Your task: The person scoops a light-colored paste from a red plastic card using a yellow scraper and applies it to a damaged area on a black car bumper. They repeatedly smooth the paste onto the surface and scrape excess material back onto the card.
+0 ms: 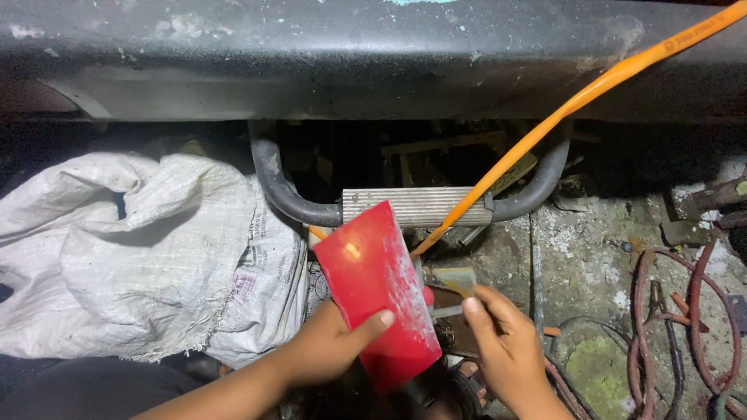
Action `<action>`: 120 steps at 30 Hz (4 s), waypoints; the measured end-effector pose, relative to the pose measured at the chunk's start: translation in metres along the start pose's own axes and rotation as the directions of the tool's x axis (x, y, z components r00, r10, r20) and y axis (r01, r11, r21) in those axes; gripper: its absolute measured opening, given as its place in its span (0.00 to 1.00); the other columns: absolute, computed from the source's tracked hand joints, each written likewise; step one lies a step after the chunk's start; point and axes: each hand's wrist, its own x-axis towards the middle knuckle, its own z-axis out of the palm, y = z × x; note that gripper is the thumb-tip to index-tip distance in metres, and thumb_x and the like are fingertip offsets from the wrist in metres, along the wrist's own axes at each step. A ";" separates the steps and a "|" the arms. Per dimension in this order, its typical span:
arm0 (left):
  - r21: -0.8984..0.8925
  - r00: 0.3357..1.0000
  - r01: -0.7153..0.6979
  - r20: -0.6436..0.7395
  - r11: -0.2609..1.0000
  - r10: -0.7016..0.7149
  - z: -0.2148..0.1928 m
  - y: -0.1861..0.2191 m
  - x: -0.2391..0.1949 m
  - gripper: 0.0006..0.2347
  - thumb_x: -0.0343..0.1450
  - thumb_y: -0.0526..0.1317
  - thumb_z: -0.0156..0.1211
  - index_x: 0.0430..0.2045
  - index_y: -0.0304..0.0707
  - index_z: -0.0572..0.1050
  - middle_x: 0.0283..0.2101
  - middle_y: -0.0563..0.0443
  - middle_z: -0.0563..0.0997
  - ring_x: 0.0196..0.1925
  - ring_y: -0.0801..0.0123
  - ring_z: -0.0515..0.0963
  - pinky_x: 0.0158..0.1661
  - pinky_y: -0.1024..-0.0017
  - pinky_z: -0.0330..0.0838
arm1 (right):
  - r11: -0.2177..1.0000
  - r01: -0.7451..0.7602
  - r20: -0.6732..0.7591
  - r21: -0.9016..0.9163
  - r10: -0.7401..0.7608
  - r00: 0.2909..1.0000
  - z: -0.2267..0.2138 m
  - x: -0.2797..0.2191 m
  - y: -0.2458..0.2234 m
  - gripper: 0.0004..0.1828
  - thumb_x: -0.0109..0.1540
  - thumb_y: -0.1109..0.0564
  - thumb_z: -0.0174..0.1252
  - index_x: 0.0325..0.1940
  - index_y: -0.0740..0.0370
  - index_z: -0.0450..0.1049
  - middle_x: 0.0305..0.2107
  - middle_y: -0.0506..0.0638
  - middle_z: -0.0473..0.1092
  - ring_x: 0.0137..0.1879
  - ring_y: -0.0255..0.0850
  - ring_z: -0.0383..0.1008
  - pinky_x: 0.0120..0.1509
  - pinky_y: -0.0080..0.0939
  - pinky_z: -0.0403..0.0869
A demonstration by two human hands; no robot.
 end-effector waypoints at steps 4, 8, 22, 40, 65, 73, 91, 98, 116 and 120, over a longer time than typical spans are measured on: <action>0.036 0.961 0.194 -0.210 0.980 -0.182 -0.005 -0.001 -0.001 0.17 0.69 0.46 0.59 0.51 0.42 0.80 0.53 0.55 0.88 0.56 0.70 0.86 0.57 0.67 0.79 | 0.930 0.351 0.078 -0.107 -0.344 0.936 0.004 -0.004 -0.001 0.22 0.66 0.51 0.54 0.64 0.55 0.74 0.31 0.47 0.73 0.33 0.35 0.69 0.39 0.35 0.68; 0.088 0.949 0.194 -0.269 0.977 -0.165 -0.006 -0.013 -0.002 0.16 0.67 0.46 0.63 0.48 0.44 0.80 0.50 0.56 0.89 0.53 0.72 0.86 0.55 0.69 0.80 | 0.924 0.378 0.073 -0.049 -0.374 0.924 0.013 -0.006 0.002 0.20 0.65 0.56 0.57 0.61 0.58 0.77 0.35 0.51 0.73 0.36 0.36 0.74 0.41 0.34 0.70; 0.288 0.930 0.356 -0.205 0.889 -0.306 -0.006 -0.015 0.000 0.18 0.66 0.54 0.59 0.46 0.51 0.81 0.47 0.64 0.89 0.49 0.81 0.85 0.51 0.74 0.77 | 0.973 0.228 0.053 0.032 -0.229 0.972 0.001 -0.002 -0.005 0.22 0.66 0.53 0.53 0.64 0.57 0.76 0.35 0.47 0.74 0.36 0.34 0.68 0.39 0.33 0.64; 0.272 0.958 0.205 -0.252 0.940 -0.135 -0.008 0.002 0.005 0.18 0.72 0.54 0.46 0.44 0.47 0.80 0.44 0.56 0.88 0.49 0.69 0.86 0.50 0.70 0.77 | 0.797 0.506 0.041 -0.329 -0.523 0.851 0.009 -0.008 -0.005 0.20 0.65 0.55 0.58 0.61 0.50 0.76 0.38 0.48 0.72 0.31 0.34 0.72 0.28 0.33 0.71; 0.368 0.881 0.407 -0.399 0.836 -0.253 0.008 0.013 -0.012 0.24 0.67 0.63 0.46 0.52 0.60 0.79 0.50 0.62 0.88 0.54 0.71 0.87 0.52 0.69 0.76 | 0.845 0.456 0.119 -0.278 -0.441 0.889 0.028 -0.020 0.009 0.20 0.64 0.53 0.57 0.62 0.44 0.74 0.41 0.46 0.73 0.35 0.37 0.78 0.35 0.34 0.75; 0.561 0.960 0.188 0.068 0.806 -0.272 -0.001 -0.033 -0.009 0.17 0.73 0.61 0.46 0.35 0.51 0.70 0.33 0.55 0.78 0.36 0.71 0.76 0.41 0.70 0.69 | 0.904 0.313 -0.079 -0.292 -0.349 0.934 0.008 -0.002 -0.008 0.21 0.63 0.48 0.55 0.60 0.44 0.77 0.40 0.46 0.77 0.37 0.36 0.80 0.37 0.33 0.83; 0.160 0.854 -0.130 -0.483 0.978 0.193 -0.057 0.099 0.012 0.18 0.72 0.52 0.50 0.43 0.40 0.83 0.44 0.56 0.87 0.51 0.75 0.83 0.57 0.72 0.73 | 0.450 0.709 0.043 -0.543 -0.828 0.559 -0.017 0.154 -0.108 0.29 0.64 0.63 0.55 0.69 0.42 0.69 0.46 0.60 0.68 0.48 0.55 0.72 0.45 0.50 0.70; 0.177 0.810 -0.123 -0.550 0.976 0.202 -0.069 0.177 0.022 0.19 0.76 0.52 0.48 0.20 0.41 0.79 0.25 0.54 0.79 0.34 0.70 0.80 0.44 0.68 0.73 | 0.175 0.739 0.128 -0.650 -0.934 0.334 -0.014 0.237 -0.216 0.33 0.67 0.69 0.54 0.74 0.42 0.64 0.45 0.59 0.67 0.40 0.56 0.69 0.33 0.52 0.66; 0.008 0.813 -0.267 -0.535 0.964 0.229 -0.069 0.187 0.060 0.19 0.74 0.48 0.47 0.42 0.35 0.84 0.46 0.51 0.89 0.53 0.66 0.86 0.56 0.69 0.77 | 0.238 0.530 0.152 -0.814 -0.794 0.589 -0.034 0.238 -0.206 0.35 0.66 0.60 0.53 0.76 0.36 0.60 0.40 0.52 0.63 0.31 0.54 0.66 0.18 0.52 0.61; 0.096 0.797 -0.313 -0.514 0.945 0.317 -0.072 0.182 0.059 0.20 0.74 0.49 0.46 0.47 0.38 0.82 0.50 0.51 0.87 0.57 0.65 0.84 0.59 0.69 0.75 | 0.043 0.463 0.189 -0.885 -0.877 0.441 -0.052 0.268 -0.199 0.40 0.64 0.66 0.53 0.77 0.33 0.62 0.33 0.50 0.58 0.27 0.48 0.60 0.20 0.50 0.62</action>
